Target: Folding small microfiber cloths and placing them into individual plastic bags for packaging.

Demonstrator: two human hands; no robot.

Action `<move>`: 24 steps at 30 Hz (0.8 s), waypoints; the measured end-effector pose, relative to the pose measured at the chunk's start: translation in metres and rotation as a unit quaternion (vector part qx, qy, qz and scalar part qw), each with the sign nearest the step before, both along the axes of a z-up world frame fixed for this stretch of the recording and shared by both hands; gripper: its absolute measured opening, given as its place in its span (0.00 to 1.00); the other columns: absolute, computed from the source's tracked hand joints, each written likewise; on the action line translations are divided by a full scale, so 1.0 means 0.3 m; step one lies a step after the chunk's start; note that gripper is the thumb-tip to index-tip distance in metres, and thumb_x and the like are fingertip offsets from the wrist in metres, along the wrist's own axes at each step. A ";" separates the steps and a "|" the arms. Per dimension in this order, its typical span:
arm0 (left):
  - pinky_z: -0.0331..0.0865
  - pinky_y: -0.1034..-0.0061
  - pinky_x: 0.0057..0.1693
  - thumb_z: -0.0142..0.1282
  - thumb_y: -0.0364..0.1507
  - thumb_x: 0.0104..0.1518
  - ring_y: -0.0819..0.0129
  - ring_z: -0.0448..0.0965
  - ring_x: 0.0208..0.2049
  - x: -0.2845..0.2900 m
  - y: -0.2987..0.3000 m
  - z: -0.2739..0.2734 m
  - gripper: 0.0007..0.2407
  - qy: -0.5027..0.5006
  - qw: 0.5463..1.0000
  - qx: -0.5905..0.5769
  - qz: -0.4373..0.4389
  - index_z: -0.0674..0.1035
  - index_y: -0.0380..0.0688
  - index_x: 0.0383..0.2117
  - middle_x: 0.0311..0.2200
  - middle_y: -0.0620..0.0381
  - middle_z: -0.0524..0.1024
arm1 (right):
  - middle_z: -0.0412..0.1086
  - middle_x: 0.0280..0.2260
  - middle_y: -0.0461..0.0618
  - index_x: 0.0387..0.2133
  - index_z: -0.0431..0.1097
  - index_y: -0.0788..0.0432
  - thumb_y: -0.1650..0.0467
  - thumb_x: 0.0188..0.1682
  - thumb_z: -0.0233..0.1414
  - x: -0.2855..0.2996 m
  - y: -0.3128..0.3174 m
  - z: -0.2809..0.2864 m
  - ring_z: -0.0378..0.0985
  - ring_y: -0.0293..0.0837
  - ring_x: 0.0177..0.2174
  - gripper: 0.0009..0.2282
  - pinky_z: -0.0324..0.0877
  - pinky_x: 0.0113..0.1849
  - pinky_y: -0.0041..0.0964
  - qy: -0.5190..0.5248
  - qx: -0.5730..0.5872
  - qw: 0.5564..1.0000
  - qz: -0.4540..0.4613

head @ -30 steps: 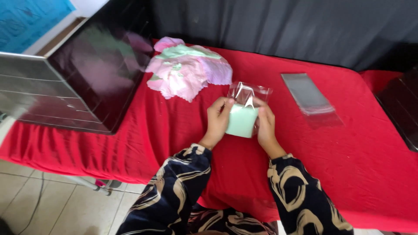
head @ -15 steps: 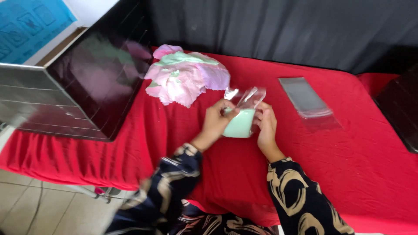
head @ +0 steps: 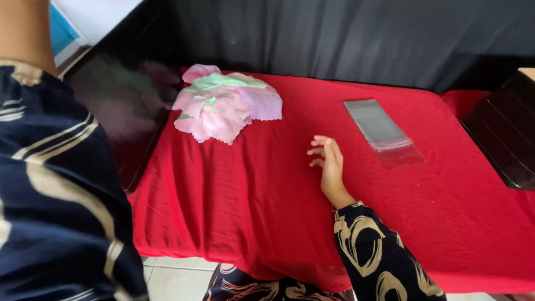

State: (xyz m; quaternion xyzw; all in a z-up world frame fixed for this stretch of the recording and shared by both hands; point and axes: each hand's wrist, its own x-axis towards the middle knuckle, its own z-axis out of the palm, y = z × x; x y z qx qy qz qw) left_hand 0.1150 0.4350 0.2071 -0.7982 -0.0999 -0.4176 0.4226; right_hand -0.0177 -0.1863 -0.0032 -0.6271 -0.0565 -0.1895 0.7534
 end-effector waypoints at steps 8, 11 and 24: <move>0.74 0.53 0.53 0.53 0.41 0.61 0.47 0.69 0.63 -0.059 -0.022 0.010 0.32 0.141 0.823 -0.500 0.230 0.57 0.43 0.70 0.70 0.52 0.51 | 0.72 0.40 0.48 0.46 0.70 0.56 0.59 0.58 0.41 0.014 -0.004 -0.005 0.76 0.40 0.31 0.17 0.66 0.22 0.29 0.025 0.027 0.999 0.004; 0.69 0.47 0.54 0.40 0.39 0.68 0.39 0.74 0.57 -0.127 -0.121 0.073 0.24 0.238 0.767 -0.566 0.185 0.77 0.30 0.59 0.60 0.37 0.73 | 0.72 0.41 0.49 0.46 0.70 0.56 0.59 0.57 0.41 0.022 -0.007 -0.014 0.76 0.40 0.32 0.17 0.66 0.22 0.29 0.023 0.027 0.999 0.013; 0.64 0.50 0.56 0.51 0.28 0.56 0.29 0.57 0.60 0.133 -0.619 0.045 0.24 0.060 0.940 -0.259 -0.213 0.74 0.22 0.58 0.59 0.27 0.69 | 0.72 0.41 0.48 0.45 0.72 0.56 0.59 0.57 0.42 0.035 -0.006 -0.016 0.75 0.40 0.32 0.17 0.65 0.22 0.30 0.055 0.039 0.998 0.011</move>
